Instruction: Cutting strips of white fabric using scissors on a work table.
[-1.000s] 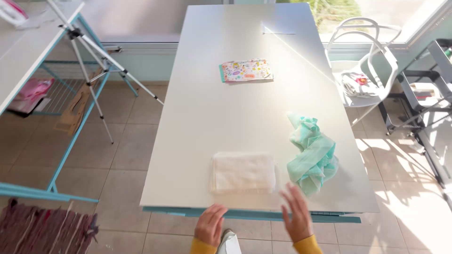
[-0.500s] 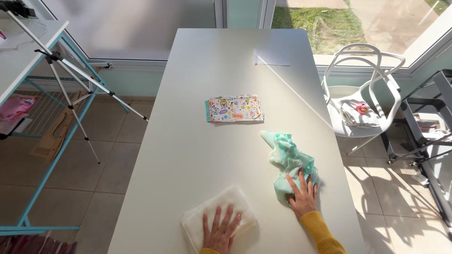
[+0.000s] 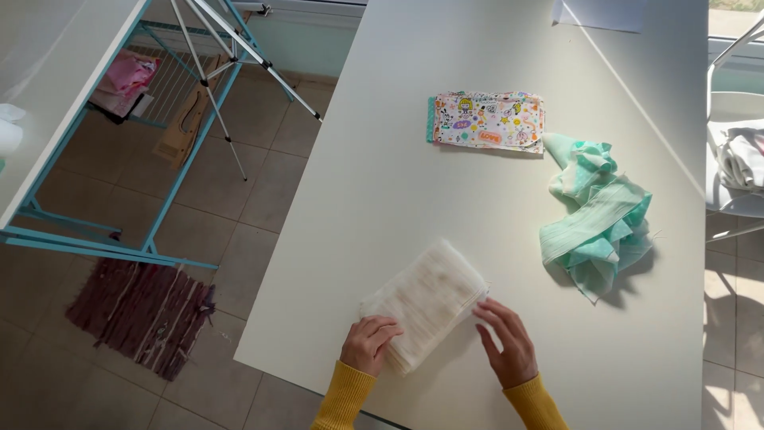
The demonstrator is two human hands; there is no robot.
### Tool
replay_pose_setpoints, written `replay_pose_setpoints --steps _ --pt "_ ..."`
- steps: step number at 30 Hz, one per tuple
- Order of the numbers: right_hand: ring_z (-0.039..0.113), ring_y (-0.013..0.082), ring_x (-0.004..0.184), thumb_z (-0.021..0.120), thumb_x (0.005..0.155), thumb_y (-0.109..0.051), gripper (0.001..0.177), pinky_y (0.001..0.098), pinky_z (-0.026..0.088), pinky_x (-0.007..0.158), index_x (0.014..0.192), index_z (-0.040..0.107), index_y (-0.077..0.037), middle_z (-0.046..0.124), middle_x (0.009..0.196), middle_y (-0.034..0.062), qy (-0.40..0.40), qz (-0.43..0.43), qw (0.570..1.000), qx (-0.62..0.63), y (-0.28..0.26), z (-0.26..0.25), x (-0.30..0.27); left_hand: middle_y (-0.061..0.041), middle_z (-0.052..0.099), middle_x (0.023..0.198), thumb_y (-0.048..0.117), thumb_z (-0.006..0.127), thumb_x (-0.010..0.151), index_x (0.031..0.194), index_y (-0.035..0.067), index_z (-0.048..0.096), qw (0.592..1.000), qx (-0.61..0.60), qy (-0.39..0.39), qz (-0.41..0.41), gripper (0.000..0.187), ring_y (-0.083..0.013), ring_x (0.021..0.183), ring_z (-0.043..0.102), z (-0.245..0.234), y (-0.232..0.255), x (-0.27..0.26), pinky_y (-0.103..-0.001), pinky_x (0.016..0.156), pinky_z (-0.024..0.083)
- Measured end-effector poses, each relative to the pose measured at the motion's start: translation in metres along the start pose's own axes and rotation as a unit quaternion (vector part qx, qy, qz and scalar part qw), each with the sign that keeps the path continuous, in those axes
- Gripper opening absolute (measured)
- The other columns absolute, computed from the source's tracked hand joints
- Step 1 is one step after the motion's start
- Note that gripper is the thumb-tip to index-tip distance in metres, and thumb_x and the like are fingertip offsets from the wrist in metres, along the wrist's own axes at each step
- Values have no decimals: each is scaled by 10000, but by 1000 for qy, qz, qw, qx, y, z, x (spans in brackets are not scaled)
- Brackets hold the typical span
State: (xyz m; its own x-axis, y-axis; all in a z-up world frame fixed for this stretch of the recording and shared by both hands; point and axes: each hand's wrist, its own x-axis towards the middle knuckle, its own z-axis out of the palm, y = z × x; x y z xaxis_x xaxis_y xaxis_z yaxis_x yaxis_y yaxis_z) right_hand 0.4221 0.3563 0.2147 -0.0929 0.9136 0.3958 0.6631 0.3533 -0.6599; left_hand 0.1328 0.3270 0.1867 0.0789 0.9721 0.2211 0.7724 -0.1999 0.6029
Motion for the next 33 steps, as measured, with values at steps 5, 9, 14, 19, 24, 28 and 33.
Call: replay_pose_setpoints --steps 5,9,14,19,24,28,33 --pt "679 208 1057 778 855 -134 190 362 564 896 1036 722 -119 703 1083 4 -85 -38 995 48 -73 63 -43 -1 746 1101 -18 664 833 1030 132 771 999 16 -9 36 270 -225 1086 676 -32 -22 -28 -378 915 524" --pt "640 274 981 810 789 -175 294 396 545 830 1013 669 -47 657 1064 72 -135 -26 989 45 -101 77 -22 -16 741 1056 -8 675 836 993 121 778 999 -28 -12 31 227 -232 1040 672 -29 -21 -39 -377 900 532" --pt "616 312 988 800 758 -152 325 404 536 821 1009 647 -13 624 1080 118 -120 -5 993 22 -98 96 -18 -32 738 1044 -27 655 831 948 112 785 997 -73 -12 22 223 -242 1024 670 -18 -24 -45 -378 910 538" --pt "691 211 915 718 850 -62 111 321 592 753 945 670 -29 680 1040 64 -135 97 982 91 -89 94 -20 -62 734 1034 -49 651 830 997 87 771 994 -111 5 21 247 -257 986 671 -19 -26 -46 -372 868 557" --pt "685 110 816 707 918 -93 107 259 576 741 975 684 -7 730 955 46 -135 234 944 192 -55 93 -22 -74 747 1035 39 691 911 1058 71 760 953 -269 -27 -139 165 -243 974 717 -21 -8 -33 -323 811 599" --pt "616 57 841 682 980 -108 139 222 528 747 1054 688 9 698 921 45 -82 336 887 304 -20 76 -23 -109 728 1214 156 687 957 1244 48 666 856 -456 -83 -227 307 -270 1159 710 -11 12 -22 -334 1002 577" --pt "647 68 804 652 999 -100 195 221 525 725 1157 641 12 741 895 75 73 310 909 269 -15 -32 7 -124 369 1569 254 704 919 1486 99 430 970 -168 -158 71 649 -338 1459 313 3 35 1 -542 1171 207"
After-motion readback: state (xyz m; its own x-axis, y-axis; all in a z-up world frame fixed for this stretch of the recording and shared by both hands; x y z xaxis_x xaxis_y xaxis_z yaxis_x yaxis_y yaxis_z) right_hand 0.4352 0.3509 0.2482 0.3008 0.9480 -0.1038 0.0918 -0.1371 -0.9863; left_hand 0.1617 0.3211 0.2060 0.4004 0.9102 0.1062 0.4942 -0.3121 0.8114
